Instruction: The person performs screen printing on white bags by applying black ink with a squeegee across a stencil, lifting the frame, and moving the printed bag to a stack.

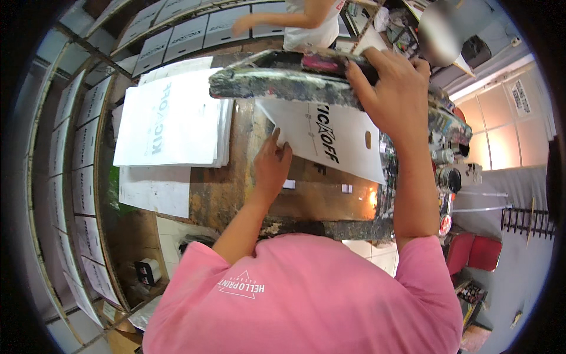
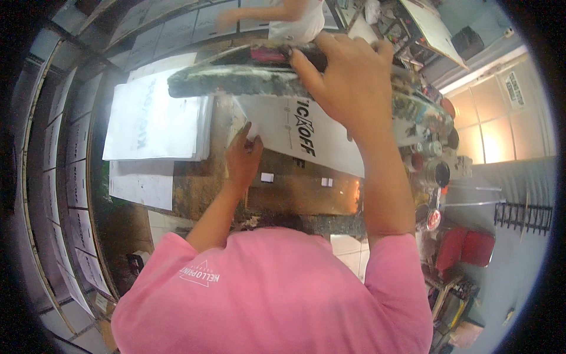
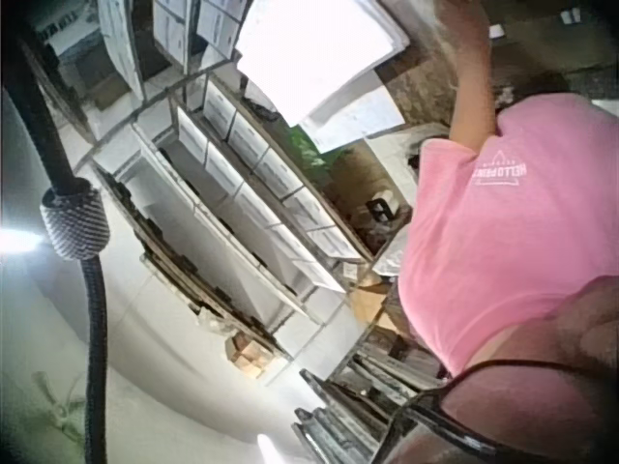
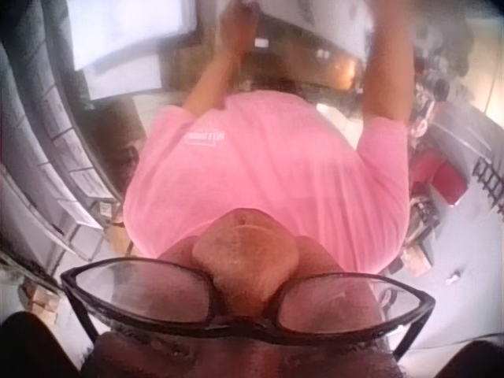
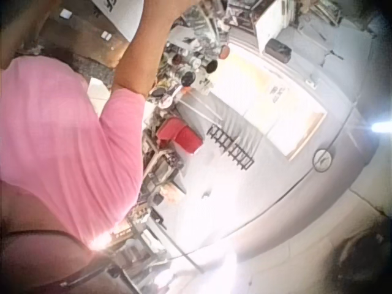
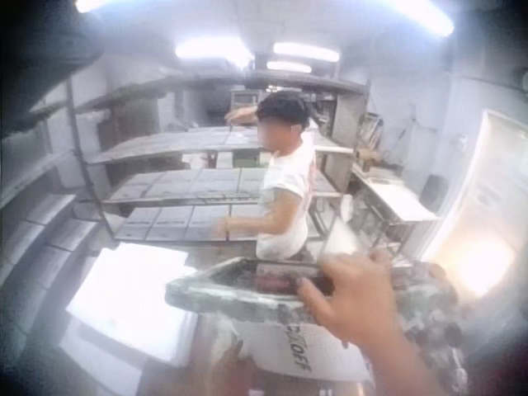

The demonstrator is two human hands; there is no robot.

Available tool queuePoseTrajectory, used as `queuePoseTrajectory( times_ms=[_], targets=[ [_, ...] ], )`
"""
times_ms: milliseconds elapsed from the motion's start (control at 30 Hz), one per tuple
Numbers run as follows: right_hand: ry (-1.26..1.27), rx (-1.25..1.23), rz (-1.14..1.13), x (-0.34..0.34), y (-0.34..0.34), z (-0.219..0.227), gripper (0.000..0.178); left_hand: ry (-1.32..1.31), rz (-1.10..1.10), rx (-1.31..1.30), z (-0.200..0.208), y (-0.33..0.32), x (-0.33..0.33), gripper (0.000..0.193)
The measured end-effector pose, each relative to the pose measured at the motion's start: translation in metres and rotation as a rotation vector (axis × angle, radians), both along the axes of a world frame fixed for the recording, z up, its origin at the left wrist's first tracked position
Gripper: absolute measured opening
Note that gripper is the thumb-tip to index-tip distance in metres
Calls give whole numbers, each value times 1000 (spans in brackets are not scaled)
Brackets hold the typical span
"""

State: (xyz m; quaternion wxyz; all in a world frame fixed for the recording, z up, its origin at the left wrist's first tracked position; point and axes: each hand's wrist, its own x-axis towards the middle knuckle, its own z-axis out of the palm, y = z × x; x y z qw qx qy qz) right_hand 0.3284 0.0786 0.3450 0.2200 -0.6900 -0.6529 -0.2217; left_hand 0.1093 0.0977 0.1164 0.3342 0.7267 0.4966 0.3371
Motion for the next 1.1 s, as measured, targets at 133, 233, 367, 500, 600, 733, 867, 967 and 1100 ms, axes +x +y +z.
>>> queuePoseTrajectory(
  times_ms=[133,233,367,500,600,733,867,967,1100],
  targets=[
    [48,-26,13,-5,0,8,32,-89,110,146,15,-9,-36,48],
    [59,-25,7,-5,0,7,34,-217,222,24,28,5,-84,54],
    [57,-36,-12,-9,-4,8,31,-315,363,-51,47,49,-161,69],
    [78,-51,2,-15,-9,2,30,-153,352,204,42,108,-255,76],
    [74,-64,-14,-18,-13,3,30,-142,320,91,44,148,-309,75],
    [45,-53,-28,-15,-17,-7,31,55,404,68,34,204,-350,74],
    [47,-61,5,-21,-16,-10,32,299,695,244,-10,248,-440,73],
    [26,-67,-17,-21,-23,-14,32,469,959,441,-9,248,-413,59],
    [-17,-64,-43,-20,-30,-24,32,84,648,368,15,156,-250,33]
  ],
)
